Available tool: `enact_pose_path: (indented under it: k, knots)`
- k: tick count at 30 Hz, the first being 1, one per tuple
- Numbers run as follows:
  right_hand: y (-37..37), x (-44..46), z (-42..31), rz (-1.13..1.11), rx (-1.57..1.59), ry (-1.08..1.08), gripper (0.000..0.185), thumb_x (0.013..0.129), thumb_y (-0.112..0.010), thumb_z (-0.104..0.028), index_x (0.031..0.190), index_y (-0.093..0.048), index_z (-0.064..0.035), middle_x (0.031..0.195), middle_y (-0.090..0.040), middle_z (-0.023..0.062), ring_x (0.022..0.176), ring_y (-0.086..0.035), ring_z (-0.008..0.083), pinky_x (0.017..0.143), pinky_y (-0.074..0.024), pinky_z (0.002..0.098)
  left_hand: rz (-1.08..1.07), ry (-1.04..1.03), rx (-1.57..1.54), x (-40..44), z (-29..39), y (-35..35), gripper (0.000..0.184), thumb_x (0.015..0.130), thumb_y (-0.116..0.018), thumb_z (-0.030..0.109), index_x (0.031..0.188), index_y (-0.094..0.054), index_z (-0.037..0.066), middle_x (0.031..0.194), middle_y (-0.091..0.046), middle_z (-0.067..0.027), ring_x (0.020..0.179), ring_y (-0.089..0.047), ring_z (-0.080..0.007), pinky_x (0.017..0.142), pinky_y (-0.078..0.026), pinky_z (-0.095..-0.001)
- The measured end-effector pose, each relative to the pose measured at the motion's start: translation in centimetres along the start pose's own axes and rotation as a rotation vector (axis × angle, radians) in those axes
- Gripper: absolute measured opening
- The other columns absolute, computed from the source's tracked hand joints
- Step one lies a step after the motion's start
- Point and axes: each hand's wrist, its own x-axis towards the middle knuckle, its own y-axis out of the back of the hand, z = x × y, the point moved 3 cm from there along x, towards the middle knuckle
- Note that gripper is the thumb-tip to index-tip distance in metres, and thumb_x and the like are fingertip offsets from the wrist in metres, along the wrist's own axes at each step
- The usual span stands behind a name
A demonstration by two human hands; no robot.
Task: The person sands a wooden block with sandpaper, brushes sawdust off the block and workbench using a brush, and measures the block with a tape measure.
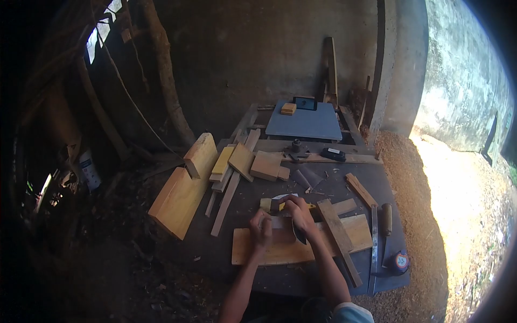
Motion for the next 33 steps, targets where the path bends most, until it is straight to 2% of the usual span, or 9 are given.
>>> enact_pose_path:
  k: [5,7,10,16,19,22,25,28,33]
  knots:
    - [-0.1,0.4,1.5,0.047,0.143,0.038,0.031,0.076,-0.040,-0.021,0.092,-0.054,0.0017,0.086,-0.055,0.0129,0.088,-0.049,0.0201,0.081,-0.0370,0.0289,0.060,-0.027,0.026,0.0,-0.1,-0.2,0.018,0.077,-0.044,0.016,0.070,-0.049,0.000,0.059,-0.053,-0.0156,0.057,-0.059,-0.0271,0.052,-0.043,-0.0354]
    - [-0.5,-1.0,2.1,0.031,0.190,0.087,0.031,0.074,-0.044,-0.018,0.099,-0.050,-0.0008,0.087,-0.052,0.0087,0.085,-0.047,0.0178,0.081,-0.0362,0.0284,0.050,0.018,0.009,0.0,0.3,-0.2,0.018,0.077,-0.044,0.016,0.070,-0.049,0.000,0.059,-0.054,-0.0161,0.058,-0.059,-0.0281,0.052,-0.043,-0.0357]
    - [-1.0,-3.5,2.1,0.093,0.261,0.130,0.037,0.071,-0.049,-0.015,0.105,-0.047,-0.0013,0.087,-0.049,0.0068,0.085,-0.046,0.0167,0.081,-0.0353,0.0278,0.082,-0.035,-0.020,0.0,-0.3,-0.4,0.018,0.077,-0.045,0.016,0.069,-0.048,0.001,0.057,-0.052,-0.0119,0.053,-0.056,-0.0214,0.050,-0.041,-0.0337]
    - [-1.1,-4.5,3.6,0.059,0.470,0.199,0.037,0.084,-0.043,-0.032,0.102,-0.049,-0.0004,0.088,-0.048,0.0050,0.084,-0.045,0.0147,0.080,-0.0347,0.0263,-0.258,0.020,-0.339,1.1,-2.5,-0.3,0.018,0.079,-0.046,0.016,0.067,-0.048,0.002,0.058,-0.046,0.0000,0.058,-0.043,-0.0058,0.052,-0.037,-0.0267]
    - [-2.6,-5.3,6.7,0.144,0.726,0.099,0.052,0.088,-0.036,-0.049,0.102,-0.050,-0.0009,0.082,-0.047,0.0035,0.081,-0.045,0.0121,0.076,-0.0356,0.0243,-0.443,0.011,-0.407,1.6,-3.6,-0.6,0.019,0.080,-0.052,0.021,0.076,-0.052,0.002,0.064,-0.047,0.0005,0.064,-0.044,-0.0055,0.059,-0.038,-0.0249]
    - [-2.3,-5.1,6.7,0.200,0.736,0.100,0.049,0.088,-0.035,-0.047,0.100,-0.051,-0.0019,0.083,-0.048,0.0041,0.079,-0.045,0.0117,0.072,-0.0355,0.0245,-0.249,0.095,-0.410,1.1,-2.1,-0.8,0.031,0.079,-0.062,0.030,0.091,-0.055,0.002,0.082,-0.052,-0.0028,0.076,-0.047,-0.0086,0.066,-0.039,-0.0254]
    - [-1.8,-5.5,6.9,0.215,0.637,0.128,0.046,0.089,-0.035,-0.044,0.099,-0.051,-0.0023,0.083,-0.047,0.0044,0.079,-0.044,0.0122,0.072,-0.0361,0.0250,-0.015,-0.059,-0.030,-0.4,1.3,1.2,0.049,0.072,-0.070,0.039,0.104,-0.054,0.005,0.107,-0.047,-0.0113,0.098,-0.048,-0.0205,0.080,-0.041,-0.0332]
    - [-2.2,-5.3,6.9,0.165,0.697,0.100,0.042,0.089,-0.035,-0.041,0.099,-0.051,-0.0028,0.084,-0.046,0.0034,0.079,-0.043,0.0123,0.072,-0.0355,0.0249,-0.286,-0.141,0.212,-3.0,4.1,0.6,0.055,0.067,-0.074,0.040,0.107,-0.053,0.008,0.122,-0.034,-0.0205,0.118,-0.035,-0.0352,0.093,-0.034,-0.0437]
    - [-1.3,-6.2,5.7,0.295,0.522,0.082,0.029,0.087,-0.040,-0.028,0.101,-0.051,-0.0045,0.085,-0.047,0.0008,0.076,-0.042,0.0091,0.069,-0.0350,0.0242,-0.295,-0.181,0.136,-2.7,2.2,-0.4,0.059,0.065,-0.073,0.038,0.110,-0.050,0.008,0.128,-0.025,-0.0272,0.125,-0.023,-0.0422,0.101,-0.025,-0.0484]
